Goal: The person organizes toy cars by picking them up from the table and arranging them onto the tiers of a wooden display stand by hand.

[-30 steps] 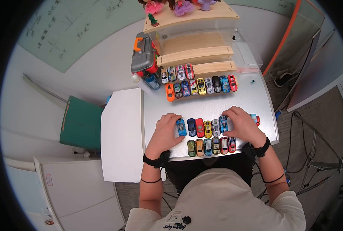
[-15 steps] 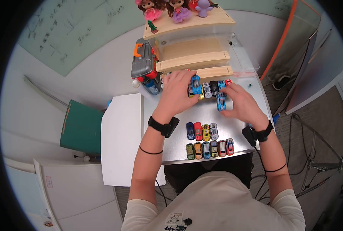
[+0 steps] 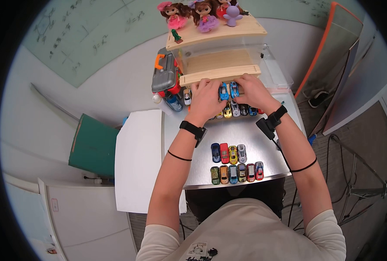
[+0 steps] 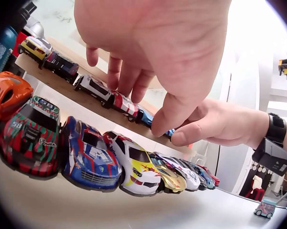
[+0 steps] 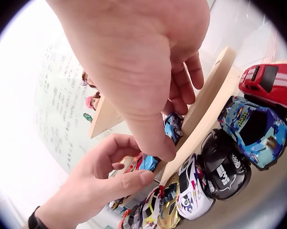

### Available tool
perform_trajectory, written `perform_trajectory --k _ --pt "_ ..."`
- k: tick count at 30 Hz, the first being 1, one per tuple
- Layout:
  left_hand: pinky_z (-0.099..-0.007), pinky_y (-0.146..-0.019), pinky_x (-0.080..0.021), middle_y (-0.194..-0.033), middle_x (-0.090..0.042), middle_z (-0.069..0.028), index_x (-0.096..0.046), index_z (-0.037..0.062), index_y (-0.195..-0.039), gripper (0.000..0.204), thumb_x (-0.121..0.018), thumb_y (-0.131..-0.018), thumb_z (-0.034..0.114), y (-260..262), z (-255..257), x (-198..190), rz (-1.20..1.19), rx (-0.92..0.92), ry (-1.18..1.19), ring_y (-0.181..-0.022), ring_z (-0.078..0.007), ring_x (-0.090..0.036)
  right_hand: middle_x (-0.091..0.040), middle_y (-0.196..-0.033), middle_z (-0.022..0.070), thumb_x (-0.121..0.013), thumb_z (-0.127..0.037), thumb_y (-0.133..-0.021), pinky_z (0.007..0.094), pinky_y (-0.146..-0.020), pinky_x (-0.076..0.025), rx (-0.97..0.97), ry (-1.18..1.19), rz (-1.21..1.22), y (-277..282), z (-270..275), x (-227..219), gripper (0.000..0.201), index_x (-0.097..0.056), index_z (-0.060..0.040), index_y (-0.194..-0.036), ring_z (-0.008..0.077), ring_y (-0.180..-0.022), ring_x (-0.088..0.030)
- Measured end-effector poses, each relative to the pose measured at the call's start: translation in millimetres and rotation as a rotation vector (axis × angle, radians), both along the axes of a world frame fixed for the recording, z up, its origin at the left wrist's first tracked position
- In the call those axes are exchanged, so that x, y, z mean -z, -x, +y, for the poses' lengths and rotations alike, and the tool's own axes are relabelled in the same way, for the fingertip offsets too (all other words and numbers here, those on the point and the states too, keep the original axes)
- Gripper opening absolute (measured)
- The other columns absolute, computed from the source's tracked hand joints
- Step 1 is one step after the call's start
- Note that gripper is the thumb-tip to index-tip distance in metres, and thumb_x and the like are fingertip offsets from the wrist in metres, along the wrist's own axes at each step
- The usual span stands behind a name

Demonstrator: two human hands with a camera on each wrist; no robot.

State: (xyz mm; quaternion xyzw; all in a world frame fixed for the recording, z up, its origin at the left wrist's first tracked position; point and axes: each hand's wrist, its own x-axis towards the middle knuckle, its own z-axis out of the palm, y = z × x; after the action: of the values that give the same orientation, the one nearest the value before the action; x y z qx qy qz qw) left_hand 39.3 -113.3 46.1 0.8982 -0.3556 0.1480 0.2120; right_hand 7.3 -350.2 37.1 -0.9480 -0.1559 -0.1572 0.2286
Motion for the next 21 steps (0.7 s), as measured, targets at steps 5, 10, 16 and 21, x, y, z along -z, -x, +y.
perform_trajectory --k 5,10,16,21 --pt "-0.0492 -0.110 -0.039 -0.125 -0.075 -0.0094 -0.069 0.0104 -0.130 0.057 -0.091 -0.080 0.027 -2.2 3.3 2.4 -0.005 -0.006 0.005 -0.132 -0.0331 -0.061 -0.072 -0.130 0.0236 -0.094 -0.025 -0.077 0.0492 -0.109 -0.055 0.023 0.005 -0.031 0.9 5.9 4.9 0.070 -0.073 0.0029 -0.138 0.0433 -0.124 -0.067" --pt "-0.0495 -0.111 -0.039 -0.127 -0.075 -0.0091 -0.069 0.0105 -0.130 0.056 -0.091 -0.081 0.027 -0.3 6.1 3.7 -0.018 0.005 0.042 -0.131 -0.0331 -0.062 -0.072 -0.123 0.0208 -0.096 -0.024 -0.079 0.0504 -0.105 -0.055 -0.001 -0.034 -0.154 4.3 10.2 10.9 0.066 -0.072 -0.0007 -0.136 0.0429 -0.120 -0.067" --pt "-0.0495 -0.110 -0.042 -0.129 -0.074 -0.0100 -0.070 0.0091 -0.132 0.054 -0.089 -0.084 0.023 31.6 28.5 -10.8 -0.026 0.033 0.195 -0.129 -0.0339 -0.063 -0.073 -0.129 0.0190 -0.091 -0.020 -0.085 0.0471 -0.105 -0.056 0.021 -0.112 -0.090 48.2 8.4 -7.6 0.066 -0.068 -0.0012 -0.145 0.0388 -0.121 -0.069" --pt "-0.0449 -0.106 -0.055 -0.129 -0.073 -0.0131 -0.069 0.0058 -0.139 0.057 -0.090 -0.087 0.017 92.1 73.7 -11.3 0.351 0.077 0.178 -0.123 -0.0358 -0.068 -0.073 -0.128 0.0157 -0.089 -0.018 -0.089 0.0444 -0.102 -0.058 -0.020 -0.226 0.297 121.2 8.4 -30.0 0.058 -0.070 -0.0025 -0.142 0.0350 -0.118 -0.071"
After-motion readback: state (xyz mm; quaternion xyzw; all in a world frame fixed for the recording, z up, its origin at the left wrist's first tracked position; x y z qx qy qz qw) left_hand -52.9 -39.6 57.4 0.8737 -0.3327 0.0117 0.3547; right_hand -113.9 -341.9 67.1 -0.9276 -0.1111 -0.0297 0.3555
